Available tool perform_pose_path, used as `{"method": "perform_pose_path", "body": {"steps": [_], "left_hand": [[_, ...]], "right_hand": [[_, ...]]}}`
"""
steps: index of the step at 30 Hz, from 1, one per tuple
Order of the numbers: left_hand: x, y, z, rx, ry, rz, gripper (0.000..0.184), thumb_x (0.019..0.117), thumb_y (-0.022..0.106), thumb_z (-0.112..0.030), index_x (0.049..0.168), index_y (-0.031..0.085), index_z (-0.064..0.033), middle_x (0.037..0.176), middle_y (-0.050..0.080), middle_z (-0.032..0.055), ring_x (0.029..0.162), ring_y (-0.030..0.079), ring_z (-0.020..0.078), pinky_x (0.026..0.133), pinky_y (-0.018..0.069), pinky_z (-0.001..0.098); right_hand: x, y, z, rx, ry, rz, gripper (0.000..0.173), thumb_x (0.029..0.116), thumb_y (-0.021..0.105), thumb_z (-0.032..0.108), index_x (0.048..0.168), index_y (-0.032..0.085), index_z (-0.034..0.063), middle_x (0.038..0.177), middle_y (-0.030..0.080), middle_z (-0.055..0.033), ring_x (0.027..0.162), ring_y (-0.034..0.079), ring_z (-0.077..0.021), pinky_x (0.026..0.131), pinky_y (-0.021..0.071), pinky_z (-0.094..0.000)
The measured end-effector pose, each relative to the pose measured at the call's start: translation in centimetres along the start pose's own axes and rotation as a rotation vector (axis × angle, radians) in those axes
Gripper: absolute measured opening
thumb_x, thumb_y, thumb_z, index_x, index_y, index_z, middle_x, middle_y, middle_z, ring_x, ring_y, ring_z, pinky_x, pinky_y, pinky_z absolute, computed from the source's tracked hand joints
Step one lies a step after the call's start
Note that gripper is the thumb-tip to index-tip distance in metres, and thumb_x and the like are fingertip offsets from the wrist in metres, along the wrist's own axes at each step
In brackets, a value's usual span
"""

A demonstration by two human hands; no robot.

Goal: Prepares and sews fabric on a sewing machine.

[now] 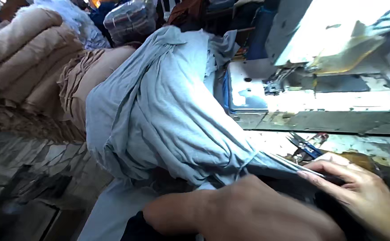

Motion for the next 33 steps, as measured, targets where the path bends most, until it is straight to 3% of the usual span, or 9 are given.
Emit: {"method": "perform_pose_path", "body": {"steps": [2,5,9,11,13,16,24,27,33], "left_hand": [[-1.1,1.6,5.1,0.072,-0.163,0.017,0.043,0.1105,0.039,-0.023,0.085,0.058,0.0051,0.075,0.060,0.0117,0.066,0.060,0.0117,0.064,0.0524,0.0255],[-3.1,4.5,10.5,0.229,-0.402,0.120,0.032,0.1003,0.064,-0.017,0.120,0.065,0.0077,0.114,0.068,0.0197,0.093,0.070,0.0212,0.081,0.0593,0.0370],[-2.7,6.0,12.0,0.295,-0.295,0.079,0.017,0.0924,0.072,-0.009,0.093,0.072,0.0075,0.083,0.067,0.0164,0.075,0.065,0.0206,0.070,0.0541,0.0328],[-1.8,5.5,12.0,0.278,-0.263,0.044,0.016,0.0936,0.070,-0.007,0.089,0.072,0.0081,0.079,0.066,0.0146,0.074,0.064,0.0167,0.070,0.0531,0.0284],[-1.5,5.0,12.3,0.283,-0.263,-0.001,0.014,0.0926,0.069,-0.005,0.092,0.072,0.0082,0.084,0.068,0.0158,0.077,0.065,0.0157,0.073,0.0535,0.0271],[-2.6,4.9,12.5,0.293,-0.284,-0.123,0.024,0.0936,0.068,-0.005,0.113,0.069,0.0092,0.107,0.064,0.0211,0.091,0.068,0.0168,0.081,0.0592,0.0265],[-6.7,3.5,10.2,-0.073,-0.670,-0.260,0.014,0.0970,0.065,-0.008,0.092,0.066,0.0059,0.079,0.066,0.0026,0.072,0.064,0.0019,0.070,0.0554,0.0201],[-6.8,2.7,10.2,-0.136,-0.659,-0.291,0.012,0.0954,0.066,-0.006,0.097,0.066,0.0064,0.085,0.069,0.0034,0.076,0.067,0.0036,0.073,0.0583,0.0223],[-7.1,0.6,10.1,0.095,-0.523,-0.279,0.013,0.0922,0.069,-0.002,0.095,0.069,0.0101,0.087,0.070,0.0121,0.079,0.068,0.0054,0.074,0.0566,0.0189]], "right_hand": [[-0.8,-0.2,0.0,0.242,0.002,-0.016,0.021,0.0929,0.069,0.026,0.094,0.073,0.0058,0.098,0.070,0.0015,0.095,0.061,0.0051,0.087,0.0495,-0.0120],[-1.9,-0.4,0.7,0.477,-0.008,-0.006,0.008,0.0931,0.070,0.017,0.101,0.071,0.0139,0.099,0.071,0.0145,0.092,0.063,0.0100,0.084,0.0532,-0.0103],[-2.8,-0.7,0.1,0.700,0.022,0.017,0.028,0.0934,0.072,0.014,0.116,0.069,0.0298,0.108,0.071,0.0212,0.093,0.067,0.0056,0.083,0.0562,-0.0143],[-3.9,-1.0,-0.5,0.697,0.085,0.073,0.027,0.0921,0.071,0.008,0.113,0.073,0.0252,0.110,0.073,0.0206,0.098,0.067,0.0062,0.088,0.0562,-0.0165],[-4.7,-0.3,-0.8,0.665,0.164,0.088,0.017,0.0905,0.068,0.000,0.100,0.076,0.0128,0.101,0.073,0.0159,0.095,0.066,0.0061,0.088,0.0563,-0.0178],[-4.5,1.9,-0.1,0.825,0.272,0.006,0.022,0.0894,0.068,-0.002,0.096,0.075,0.0173,0.092,0.075,0.0149,0.082,0.069,0.0039,0.077,0.0592,-0.0175],[-0.2,5.6,2.6,1.136,0.209,-0.040,0.009,0.0906,0.075,0.013,0.090,0.079,0.0214,0.085,0.075,0.0094,0.073,0.069,0.0012,0.070,0.0595,-0.0170],[0.5,5.9,3.7,1.114,0.198,-0.061,0.013,0.0885,0.076,0.007,0.087,0.076,0.0201,0.079,0.074,0.0097,0.064,0.067,0.0011,0.059,0.0588,-0.0165],[1.3,6.4,4.6,0.980,0.107,0.000,0.017,0.0957,0.067,0.007,0.098,0.077,0.0206,0.090,0.076,0.0108,0.074,0.071,-0.0023,0.070,0.0624,-0.0213]]}}
Point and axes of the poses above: each hand's wrist, its own x-axis towards the middle knuckle, its own y-axis out of the palm, z = x × y, the point moved 2 cm from there along x, towards the middle knuckle
